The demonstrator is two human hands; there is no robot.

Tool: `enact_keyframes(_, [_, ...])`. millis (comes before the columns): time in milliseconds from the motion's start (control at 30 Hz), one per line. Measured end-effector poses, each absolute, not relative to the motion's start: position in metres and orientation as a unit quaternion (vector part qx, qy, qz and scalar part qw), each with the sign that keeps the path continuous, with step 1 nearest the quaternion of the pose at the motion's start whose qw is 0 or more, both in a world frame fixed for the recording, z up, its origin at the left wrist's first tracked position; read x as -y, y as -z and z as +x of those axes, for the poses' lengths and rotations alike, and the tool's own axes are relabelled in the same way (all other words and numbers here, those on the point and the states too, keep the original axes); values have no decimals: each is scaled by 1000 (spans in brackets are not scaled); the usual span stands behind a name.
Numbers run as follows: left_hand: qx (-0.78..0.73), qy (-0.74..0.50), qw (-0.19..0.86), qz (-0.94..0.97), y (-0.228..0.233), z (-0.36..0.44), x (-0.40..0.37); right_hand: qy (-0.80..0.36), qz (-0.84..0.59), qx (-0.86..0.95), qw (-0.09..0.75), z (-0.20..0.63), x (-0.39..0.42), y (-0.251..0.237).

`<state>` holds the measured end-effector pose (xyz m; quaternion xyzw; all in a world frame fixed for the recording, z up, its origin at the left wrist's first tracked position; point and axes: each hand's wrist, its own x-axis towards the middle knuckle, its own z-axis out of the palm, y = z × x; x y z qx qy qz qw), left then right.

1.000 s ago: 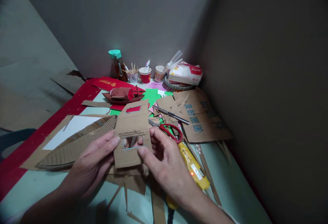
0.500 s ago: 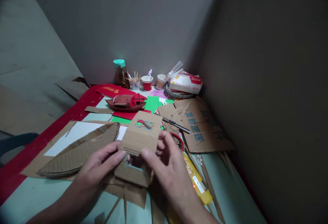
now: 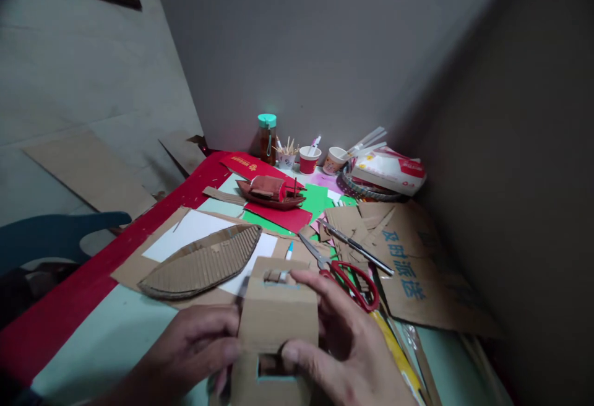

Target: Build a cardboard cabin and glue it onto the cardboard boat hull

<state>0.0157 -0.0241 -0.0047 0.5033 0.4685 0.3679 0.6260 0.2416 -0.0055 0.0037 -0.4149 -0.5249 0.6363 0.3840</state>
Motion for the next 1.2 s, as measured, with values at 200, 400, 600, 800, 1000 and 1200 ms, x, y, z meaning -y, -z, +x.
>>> enact_keyframes(200, [-524,-502,198,659,-16,-35,19,-673,-398,538,314,199,-10,-31])
enact_keyframes(400, [-524,-458,149,702,-27,-61,-18,-677,-314,607,275,150,-50,-42])
enact_keyframes(600, [-561,-444,187,673,-21,-74,-40,-621,-304,655,303,145,-65,-29])
enact_keyframes(800, [-560,-409,205,691,-13,-80,-50,-494,-305,725,371,142,-73,-14])
enact_keyframes(1000, [-562,-362,175,722,-12,-86,-53,-380,-326,758,417,134,-73,4])
enact_keyframes(1200, [-557,-304,143,759,-4,-86,-56,-339,-346,797,361,139,-65,10])
